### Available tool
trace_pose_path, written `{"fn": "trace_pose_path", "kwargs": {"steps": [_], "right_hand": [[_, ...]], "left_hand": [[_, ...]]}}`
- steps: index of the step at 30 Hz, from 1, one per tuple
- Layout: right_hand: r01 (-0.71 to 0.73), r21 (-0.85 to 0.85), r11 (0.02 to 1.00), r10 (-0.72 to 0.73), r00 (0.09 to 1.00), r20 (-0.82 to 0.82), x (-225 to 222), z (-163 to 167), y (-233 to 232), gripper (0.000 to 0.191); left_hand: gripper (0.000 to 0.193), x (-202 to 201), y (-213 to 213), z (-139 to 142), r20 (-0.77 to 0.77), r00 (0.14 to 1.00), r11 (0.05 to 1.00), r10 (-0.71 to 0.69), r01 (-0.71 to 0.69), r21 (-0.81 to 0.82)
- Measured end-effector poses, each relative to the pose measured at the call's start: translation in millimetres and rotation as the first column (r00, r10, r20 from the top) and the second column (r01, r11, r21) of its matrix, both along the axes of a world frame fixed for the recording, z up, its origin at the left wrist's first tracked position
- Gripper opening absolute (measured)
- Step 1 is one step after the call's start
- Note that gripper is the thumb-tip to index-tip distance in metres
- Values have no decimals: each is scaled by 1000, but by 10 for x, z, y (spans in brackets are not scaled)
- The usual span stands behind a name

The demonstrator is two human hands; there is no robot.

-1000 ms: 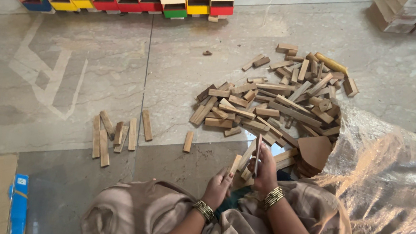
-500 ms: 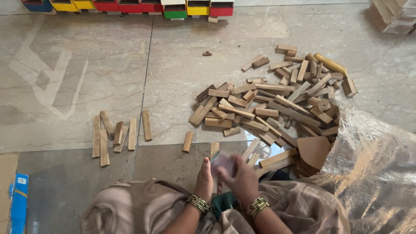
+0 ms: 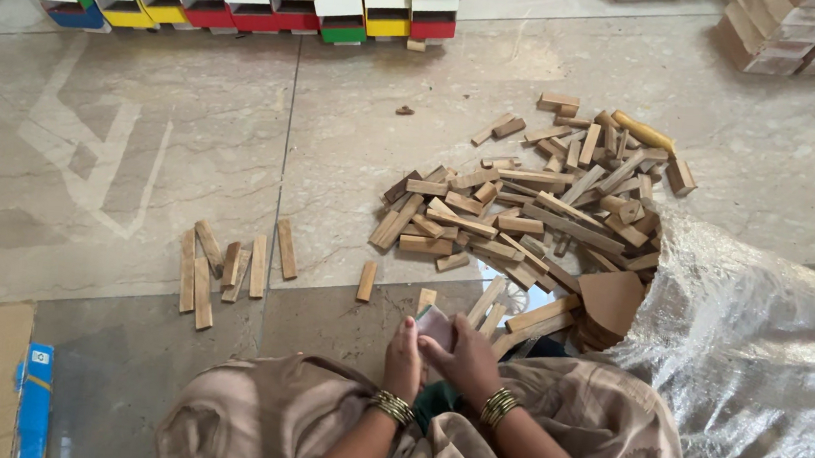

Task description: The person sits on the floor and sands small wooden pieces one at a time using a sanding block, taking each piece from a pile spilling out of a sack and setting sanded pieces aside on the floor.

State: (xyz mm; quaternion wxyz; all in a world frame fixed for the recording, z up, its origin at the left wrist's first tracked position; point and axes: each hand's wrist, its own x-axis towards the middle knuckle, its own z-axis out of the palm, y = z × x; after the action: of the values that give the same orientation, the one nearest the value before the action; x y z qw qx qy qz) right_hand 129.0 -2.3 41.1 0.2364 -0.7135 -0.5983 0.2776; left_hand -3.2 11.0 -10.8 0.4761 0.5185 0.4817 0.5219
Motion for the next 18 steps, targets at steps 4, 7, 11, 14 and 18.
{"fn": "trace_pose_path", "kwargs": {"steps": [4, 7, 11, 14, 18], "right_hand": [[146, -78, 986, -156, 979, -134, 80, -53, 95, 46], [333, -34, 942, -328, 898, -294, 327, -82, 215, 44], [269, 125, 955, -247, 955, -162, 351, -98, 183, 44], [111, -6, 994, -111, 989, -102, 119, -59, 75, 46], [94, -81, 992, -99, 992, -72, 0, 12, 80, 47]], "left_hand": [[66, -4, -82, 9, -169, 972, 953, -166, 114, -279], [57, 78, -251, 70, -226, 951, 975, -212, 191, -114], [55, 79, -219, 87, -92, 971, 942, -222, 189, -276], [57, -7, -52, 24, 51, 988, 882, -144, 151, -446], [62, -6, -53, -38, -248, 966, 987, -74, 106, 117]]}}
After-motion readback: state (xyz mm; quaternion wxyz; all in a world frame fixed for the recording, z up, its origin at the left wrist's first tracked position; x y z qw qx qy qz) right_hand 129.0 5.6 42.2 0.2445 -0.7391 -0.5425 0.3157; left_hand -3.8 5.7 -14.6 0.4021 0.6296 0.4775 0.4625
